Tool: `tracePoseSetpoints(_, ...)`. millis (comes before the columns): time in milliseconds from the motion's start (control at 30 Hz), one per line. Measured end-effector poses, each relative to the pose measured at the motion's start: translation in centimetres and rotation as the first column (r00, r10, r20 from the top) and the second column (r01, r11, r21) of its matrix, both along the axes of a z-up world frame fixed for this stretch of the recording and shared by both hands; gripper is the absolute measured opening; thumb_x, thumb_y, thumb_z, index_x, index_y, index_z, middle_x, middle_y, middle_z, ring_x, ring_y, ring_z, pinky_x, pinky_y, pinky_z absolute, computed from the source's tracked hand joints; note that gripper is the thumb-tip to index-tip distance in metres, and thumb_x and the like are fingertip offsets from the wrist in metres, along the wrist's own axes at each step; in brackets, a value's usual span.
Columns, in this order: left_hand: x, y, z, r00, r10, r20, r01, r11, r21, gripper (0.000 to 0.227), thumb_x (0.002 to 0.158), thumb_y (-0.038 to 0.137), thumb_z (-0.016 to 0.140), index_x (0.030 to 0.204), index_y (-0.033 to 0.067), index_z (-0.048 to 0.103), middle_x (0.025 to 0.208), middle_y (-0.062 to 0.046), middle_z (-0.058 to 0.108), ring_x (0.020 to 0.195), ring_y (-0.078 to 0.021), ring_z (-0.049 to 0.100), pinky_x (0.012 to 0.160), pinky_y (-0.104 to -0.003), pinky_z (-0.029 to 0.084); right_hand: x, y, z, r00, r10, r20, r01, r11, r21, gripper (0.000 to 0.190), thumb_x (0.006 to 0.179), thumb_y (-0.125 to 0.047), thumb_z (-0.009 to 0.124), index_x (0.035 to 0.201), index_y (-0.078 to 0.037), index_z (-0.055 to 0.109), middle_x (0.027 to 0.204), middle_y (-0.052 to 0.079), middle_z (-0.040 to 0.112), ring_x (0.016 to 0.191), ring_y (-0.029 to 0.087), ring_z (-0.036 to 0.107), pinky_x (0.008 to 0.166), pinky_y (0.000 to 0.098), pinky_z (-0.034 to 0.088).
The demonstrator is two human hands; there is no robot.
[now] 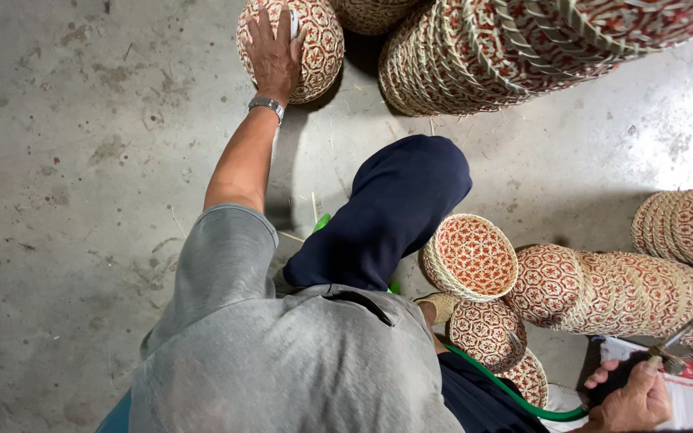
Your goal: The person sits on the floor and uses a handheld blowtorch to apply heat to the surface of patterned woven baskets. They pick up each basket, rotate it to treat different sides, and then place it back down, repeating the process for multiple units.
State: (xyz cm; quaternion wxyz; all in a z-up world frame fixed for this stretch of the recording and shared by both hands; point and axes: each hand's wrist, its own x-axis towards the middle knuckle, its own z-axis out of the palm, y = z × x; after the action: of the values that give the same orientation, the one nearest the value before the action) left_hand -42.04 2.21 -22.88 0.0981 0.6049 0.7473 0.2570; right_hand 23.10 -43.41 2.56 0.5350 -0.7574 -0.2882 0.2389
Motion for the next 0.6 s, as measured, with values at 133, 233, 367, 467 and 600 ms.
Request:
tracePoseSetpoints(133,0.7,0.2,1.8,0.991,0.097,0.089,-0.096,0.995,-0.02,0.051,0.108,0.04,0.05,0.15,0.011,0.048,0.161,-0.025,0.03,0.148,-0.0497,0.023,0.116,-0.072,0.019,-1.4,0.2,0.9,0.999,0.039,0.036,-0.039,0.999,-0.01,0.037,0.121,-0.026,0.055,0.096,0.001,0.05,0.078,0.014,0.06,0.057,0.019,0.053,0.049,0.032,0.043)
tracePoseSetpoints(233,0.4,1.1,1.0,0.972,0.149,0.179,-0.143,0.989,-0.049,0.051,0.107,0.036,0.051,0.15,0.0085,0.048,0.157,-0.023,0.04,0.145,-0.0433,0.038,0.118,-0.058,0.03,-1.8,0.3,1.2,0.998,0.066,0.026,-0.066,0.998,0.013,0.034,0.122,-0.021,0.056,0.097,0.001,0.051,0.079,0.013,0.06,0.058,0.018,0.053,0.05,0.0306,0.044)
tracePoseSetpoints(367,-1.0,2.9,-2.6,0.887,0.219,0.406,-0.228,0.973,-0.027,0.051,0.106,0.031,0.052,0.15,0.0051,0.048,0.152,-0.02,0.054,0.14,-0.0348,0.056,0.119,-0.039,0.045,-2.6,0.1,1.8,0.999,0.037,0.005,-0.037,0.999,0.015,0.036,0.126,-0.025,0.056,0.102,0.001,0.053,0.079,0.011,0.059,0.057,0.016,0.053,0.054,0.0316,0.044)
tracePoseSetpoints(467,-2.5,3.2,-2.1,0.882,-0.008,0.471,-0.125,0.96,0.251,0.072,0.102,0.02,0.065,0.159,-0.0003,0.027,0.155,-0.023,0.05,0.146,-0.0357,0.052,0.122,-0.039,0.041,-3.0,-0.1,2.5,0.999,0.024,0.028,-0.024,1.0,0.004,0.038,0.126,-0.028,0.056,0.102,0.002,0.057,0.077,0.01,0.059,0.055,0.015,0.053,0.055,0.0304,0.044)
tracePoseSetpoints(600,-1.9,2.6,1.3,0.982,-0.152,0.113,0.066,0.835,0.546,0.093,0.105,0.032,0.086,0.159,-0.0018,0.018,0.163,-0.027,0.032,0.152,-0.0403,0.033,0.127,-0.045,0.028,-3.2,-0.9,2.9,0.999,-0.01,0.037,0.009,1.0,0.024,0.045,0.126,-0.029,0.058,0.093,0.0,0.052,0.077,0.008,0.061,0.057,0.013,0.054,0.051,0.0272,0.044)
